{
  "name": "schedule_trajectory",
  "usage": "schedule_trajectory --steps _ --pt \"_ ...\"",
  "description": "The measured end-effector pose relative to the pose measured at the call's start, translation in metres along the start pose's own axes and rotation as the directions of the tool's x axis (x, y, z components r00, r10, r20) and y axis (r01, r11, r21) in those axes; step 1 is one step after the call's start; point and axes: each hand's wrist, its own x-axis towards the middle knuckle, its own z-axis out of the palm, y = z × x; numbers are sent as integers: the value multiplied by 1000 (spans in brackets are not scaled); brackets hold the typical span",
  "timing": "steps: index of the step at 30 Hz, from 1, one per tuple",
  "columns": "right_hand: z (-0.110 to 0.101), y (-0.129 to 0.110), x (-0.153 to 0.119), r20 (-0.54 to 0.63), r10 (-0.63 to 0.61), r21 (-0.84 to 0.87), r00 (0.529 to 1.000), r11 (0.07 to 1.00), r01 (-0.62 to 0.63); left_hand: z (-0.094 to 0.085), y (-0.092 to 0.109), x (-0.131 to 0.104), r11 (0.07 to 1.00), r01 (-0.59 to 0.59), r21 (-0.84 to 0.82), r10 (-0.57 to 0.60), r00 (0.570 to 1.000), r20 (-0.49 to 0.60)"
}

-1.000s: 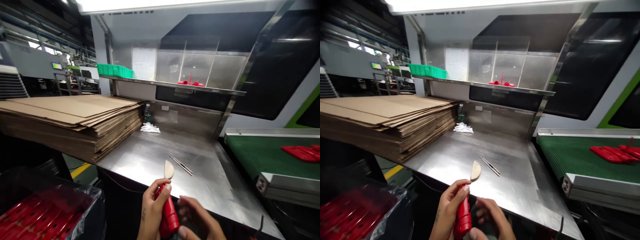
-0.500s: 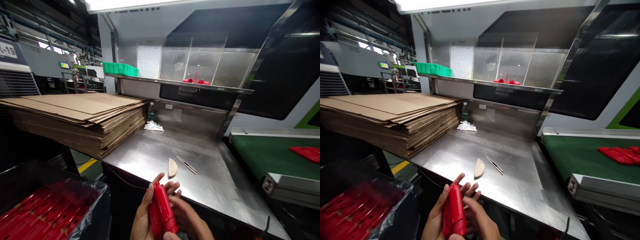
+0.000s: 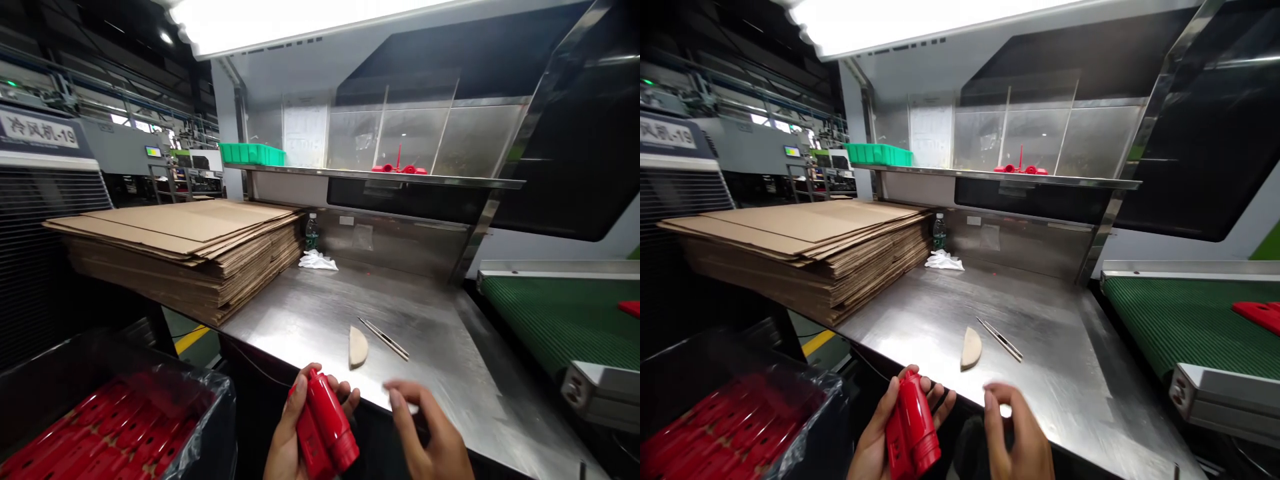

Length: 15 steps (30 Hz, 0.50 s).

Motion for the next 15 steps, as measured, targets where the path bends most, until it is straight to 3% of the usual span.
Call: schedule_trajectory --steps 3,6,8,11,15 --pt "11 15 70 -36 -122 -211 992 971 111 1 7 -3 992 -92 89 92 996 3" --pt "33 33 137 42 -2 -420 999 907 20 1 12 -5 976 -160 150 167 985 -35" --pt "45 45 164 80 91 -520 993 854 -36 -1 15 -5 964 -191 184 200 979 -33" --pt "49 59 173 119 105 -587 987 809 -15 -4 18 -5 954 -199 222 211 977 -31" --pt "38 69 157 117 27 -588 993 807 48 -3 16 -2 958 -179 224 193 980 -44"
